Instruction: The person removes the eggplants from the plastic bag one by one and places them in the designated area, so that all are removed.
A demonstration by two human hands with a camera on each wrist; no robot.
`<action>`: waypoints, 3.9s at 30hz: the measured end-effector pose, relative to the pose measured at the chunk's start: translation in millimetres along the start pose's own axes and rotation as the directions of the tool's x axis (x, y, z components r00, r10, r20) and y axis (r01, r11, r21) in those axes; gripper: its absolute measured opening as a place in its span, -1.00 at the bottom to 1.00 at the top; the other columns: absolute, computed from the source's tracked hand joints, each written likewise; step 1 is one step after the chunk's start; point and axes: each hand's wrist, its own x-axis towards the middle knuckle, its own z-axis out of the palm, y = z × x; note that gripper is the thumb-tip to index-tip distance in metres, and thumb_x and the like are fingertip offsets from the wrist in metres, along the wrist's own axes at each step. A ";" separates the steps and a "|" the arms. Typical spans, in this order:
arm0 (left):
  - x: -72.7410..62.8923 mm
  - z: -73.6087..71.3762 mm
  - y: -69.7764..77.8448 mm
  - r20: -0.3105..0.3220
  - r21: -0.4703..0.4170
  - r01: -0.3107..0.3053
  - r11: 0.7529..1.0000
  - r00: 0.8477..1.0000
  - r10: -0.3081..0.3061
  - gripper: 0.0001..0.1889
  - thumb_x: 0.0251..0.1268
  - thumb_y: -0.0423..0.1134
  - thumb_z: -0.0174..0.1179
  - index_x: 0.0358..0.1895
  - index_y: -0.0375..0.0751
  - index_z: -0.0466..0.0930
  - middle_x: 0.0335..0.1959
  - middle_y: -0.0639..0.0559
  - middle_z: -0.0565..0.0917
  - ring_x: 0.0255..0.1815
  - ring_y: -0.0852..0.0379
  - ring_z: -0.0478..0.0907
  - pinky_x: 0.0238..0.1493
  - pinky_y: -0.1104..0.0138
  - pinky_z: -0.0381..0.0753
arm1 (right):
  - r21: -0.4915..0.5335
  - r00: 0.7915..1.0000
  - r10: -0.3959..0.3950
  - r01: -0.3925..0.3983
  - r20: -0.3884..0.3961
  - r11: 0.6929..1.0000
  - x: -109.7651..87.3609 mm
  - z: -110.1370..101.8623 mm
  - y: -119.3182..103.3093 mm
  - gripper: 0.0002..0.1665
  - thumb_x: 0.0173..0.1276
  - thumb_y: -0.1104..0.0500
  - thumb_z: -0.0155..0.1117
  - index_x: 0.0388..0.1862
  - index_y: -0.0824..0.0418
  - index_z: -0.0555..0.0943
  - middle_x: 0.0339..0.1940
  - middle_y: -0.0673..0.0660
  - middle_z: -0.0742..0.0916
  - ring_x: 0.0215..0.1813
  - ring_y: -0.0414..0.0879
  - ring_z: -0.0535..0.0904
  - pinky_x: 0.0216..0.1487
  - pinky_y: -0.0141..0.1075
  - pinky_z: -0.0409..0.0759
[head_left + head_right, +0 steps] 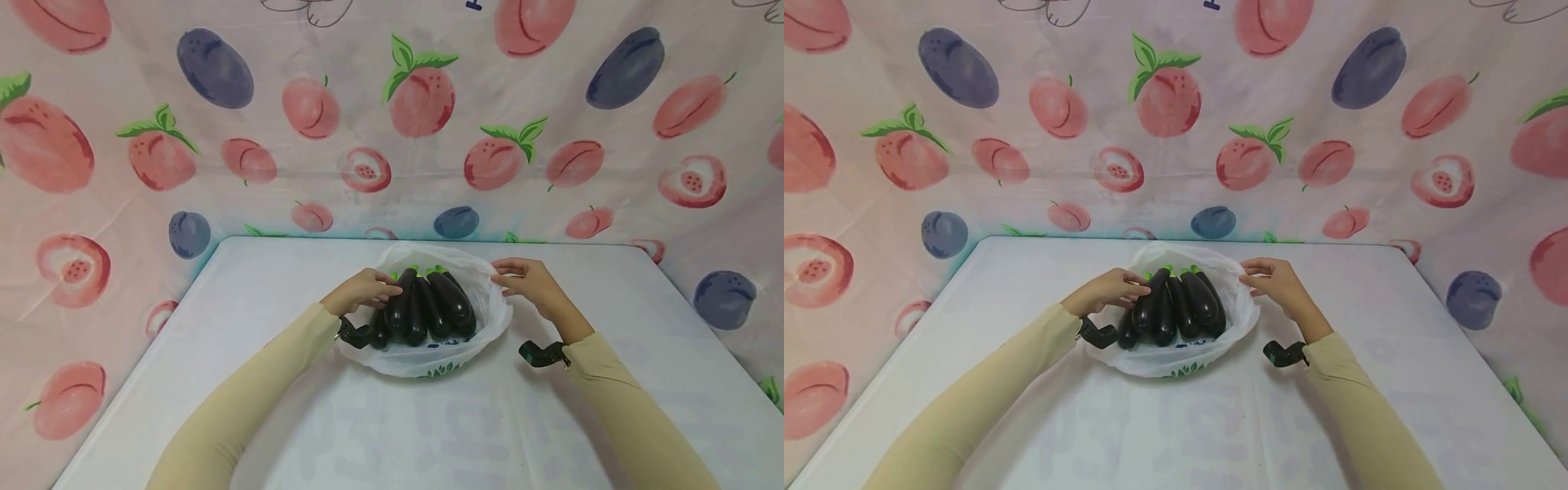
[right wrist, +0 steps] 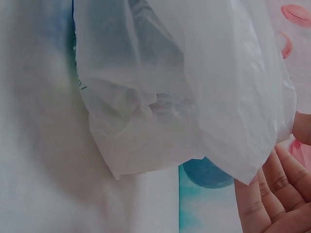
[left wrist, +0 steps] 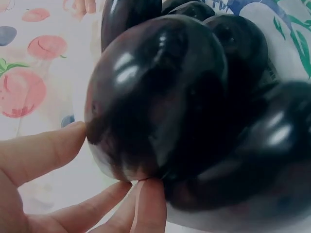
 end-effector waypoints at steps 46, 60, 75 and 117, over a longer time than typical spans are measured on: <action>5.4 3.6 -12.6 0.011 -0.282 -0.053 0.958 0.998 0.059 -0.38 0.22 -0.32 0.21 0.35 -0.27 0.24 0.31 -0.23 0.38 0.26 -0.11 0.41 0.33 0.12 0.41 | 0.034 0.999 -0.035 0.034 0.020 0.999 2.6 -3.1 -3.4 -0.39 0.31 0.02 0.26 0.22 0.35 0.45 0.03 0.19 0.65 -0.23 -0.48 0.56 -0.16 -0.41 0.68; -3.1 -1.3 -12.8 -0.034 -0.345 -0.149 0.927 0.989 0.146 -0.42 0.25 -0.36 0.19 0.36 -0.18 0.28 0.31 -0.23 0.41 0.14 0.00 0.50 0.28 0.11 0.46 | 0.056 0.999 -0.042 0.041 0.013 0.998 5.7 -4.1 1.6 -0.40 0.31 0.04 0.26 0.22 0.36 0.45 -0.12 -0.07 0.67 -0.23 -0.48 0.57 -0.16 -0.40 0.68; -23.7 -31.9 -13.9 -0.129 -0.395 -0.278 0.876 0.960 0.247 -0.38 0.27 -0.37 0.16 0.40 -0.17 0.22 0.34 -0.23 0.36 0.33 -0.11 0.36 0.35 0.10 0.37 | 0.061 0.999 -0.045 0.045 0.004 0.997 6.7 -3.2 4.6 -0.39 0.29 -0.01 0.27 0.19 0.34 0.47 -0.28 -0.29 0.62 -0.23 -0.45 0.58 -0.17 -0.42 0.67; -67.9 -135.8 -51.7 -0.302 -0.268 -0.228 0.936 0.942 0.143 -0.23 0.29 -0.19 0.19 0.49 -0.10 0.00 0.46 -0.19 0.17 0.33 0.05 0.31 0.44 0.18 0.24 | 0.069 0.998 -0.065 0.064 0.009 0.996 5.6 -4.1 1.7 -0.39 0.30 0.00 0.27 0.19 0.36 0.46 -0.29 -0.31 0.63 -0.22 -0.45 0.59 -0.13 -0.35 0.69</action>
